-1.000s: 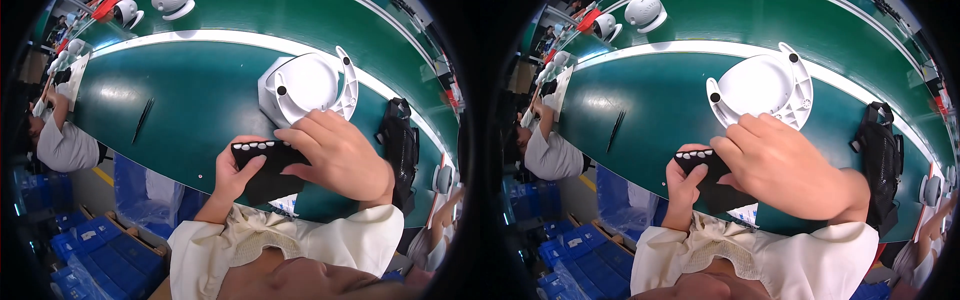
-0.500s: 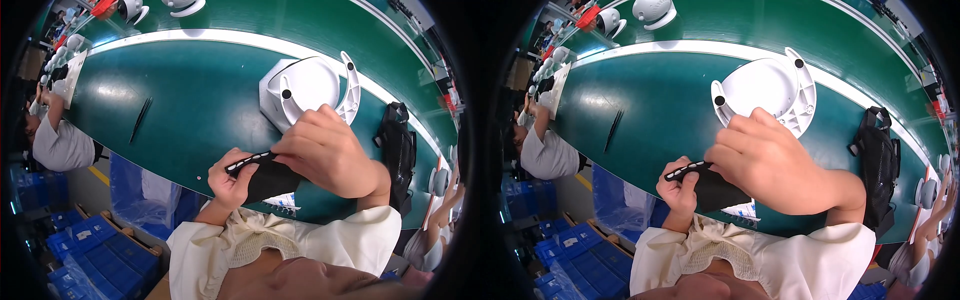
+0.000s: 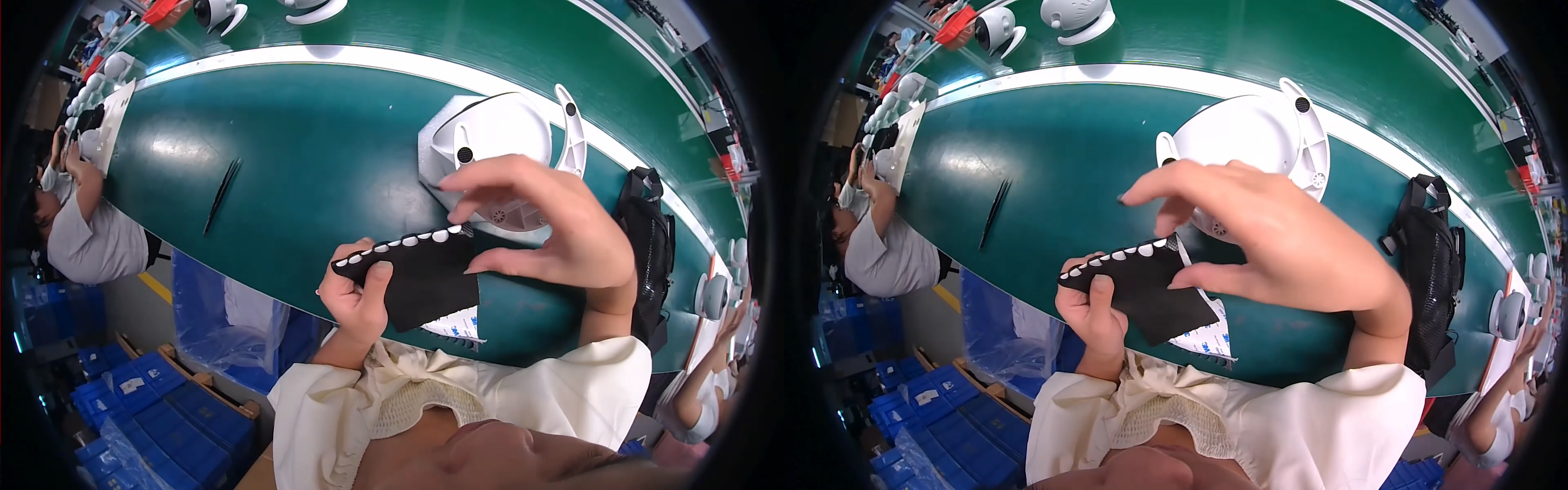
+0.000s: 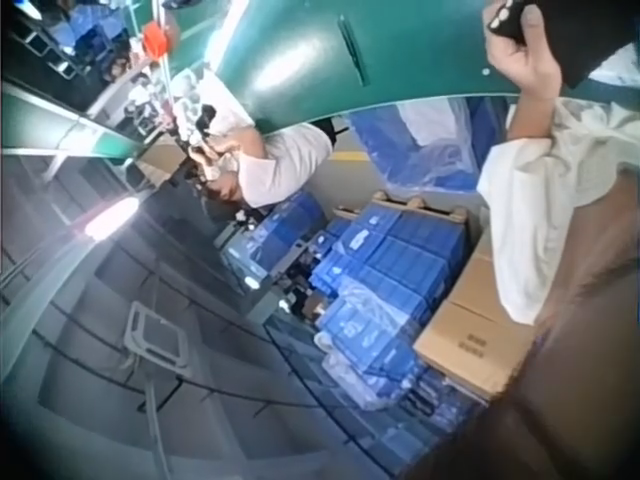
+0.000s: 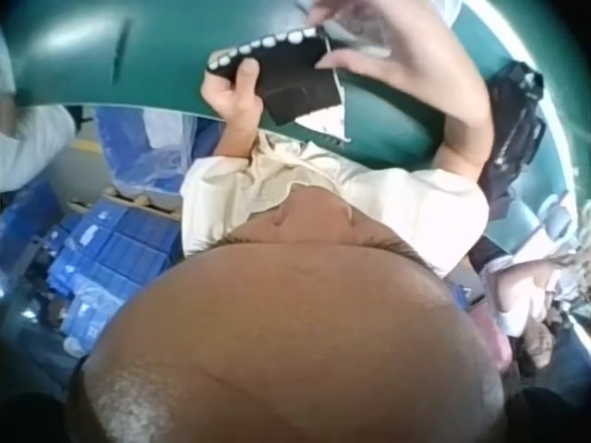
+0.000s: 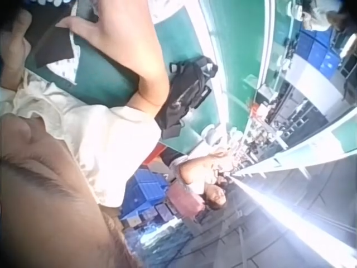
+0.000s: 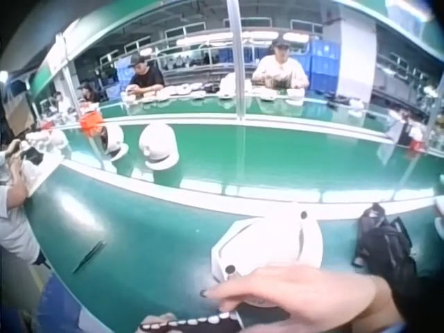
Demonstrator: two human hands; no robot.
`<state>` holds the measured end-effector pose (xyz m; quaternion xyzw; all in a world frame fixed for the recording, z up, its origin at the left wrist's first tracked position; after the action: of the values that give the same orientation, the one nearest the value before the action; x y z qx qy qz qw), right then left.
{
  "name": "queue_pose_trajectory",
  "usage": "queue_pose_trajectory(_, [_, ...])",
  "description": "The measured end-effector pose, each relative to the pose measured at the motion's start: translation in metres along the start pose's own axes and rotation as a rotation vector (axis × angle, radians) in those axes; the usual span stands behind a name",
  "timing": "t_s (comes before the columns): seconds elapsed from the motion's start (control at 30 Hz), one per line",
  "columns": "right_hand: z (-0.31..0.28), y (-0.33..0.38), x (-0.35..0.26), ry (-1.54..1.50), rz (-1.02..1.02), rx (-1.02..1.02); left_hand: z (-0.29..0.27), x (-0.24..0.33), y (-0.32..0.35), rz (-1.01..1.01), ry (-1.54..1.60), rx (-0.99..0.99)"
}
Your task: Assembling plastic housing and internal components for a security camera on an assembly line.
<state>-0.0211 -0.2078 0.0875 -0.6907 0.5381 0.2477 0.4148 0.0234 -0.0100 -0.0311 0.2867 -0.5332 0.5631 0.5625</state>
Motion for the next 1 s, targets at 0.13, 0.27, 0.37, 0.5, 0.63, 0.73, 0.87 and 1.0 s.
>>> queue_pose_trajectory(0.13, [0.007,-0.003,-0.005,0.01,0.037,-0.056,-0.001,0.004,-0.001,-0.034,0.016,0.024])
queue_pose_trajectory(0.27, [0.017,0.002,0.004,-0.033,0.047,-0.041,0.005,0.0,-0.012,-0.019,0.177,-0.135])
queue_pose_trajectory(0.37, [0.018,0.003,0.004,-0.03,0.006,-0.015,0.015,0.012,-0.017,-0.22,0.291,-0.16])
queue_pose_trajectory(0.5, [0.018,0.003,0.002,0.002,0.041,0.015,0.006,0.008,-0.01,-0.234,0.125,-0.132])
queue_pose_trajectory(0.63, [0.015,0.0,-0.002,-0.014,0.098,-0.015,0.004,0.015,-0.009,-0.168,-0.004,-0.138])
queue_pose_trajectory(0.73, [0.01,-0.002,-0.006,0.108,0.012,0.013,0.005,0.014,-0.009,-0.13,-0.025,-0.136])
queue_pose_trajectory(0.87, [0.01,-0.004,-0.006,0.161,-0.031,-0.002,0.005,0.014,-0.008,-0.108,-0.017,-0.13])
queue_pose_trajectory(1.0, [0.012,-0.004,-0.004,0.227,-0.1,-0.015,0.004,0.014,-0.009,-0.115,-0.013,-0.139])
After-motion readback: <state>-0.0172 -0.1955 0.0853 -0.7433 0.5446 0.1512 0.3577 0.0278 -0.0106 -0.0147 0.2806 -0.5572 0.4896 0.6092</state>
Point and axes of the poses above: each hand's wrist, its own y-axis away from the middle knuckle, its own z-axis out of the palm, x = y × z, the point moved 1 cm from there along -y, towards the middle knuckle, and after that the axes turned 3 degrees about x, right-handed, at the moved point
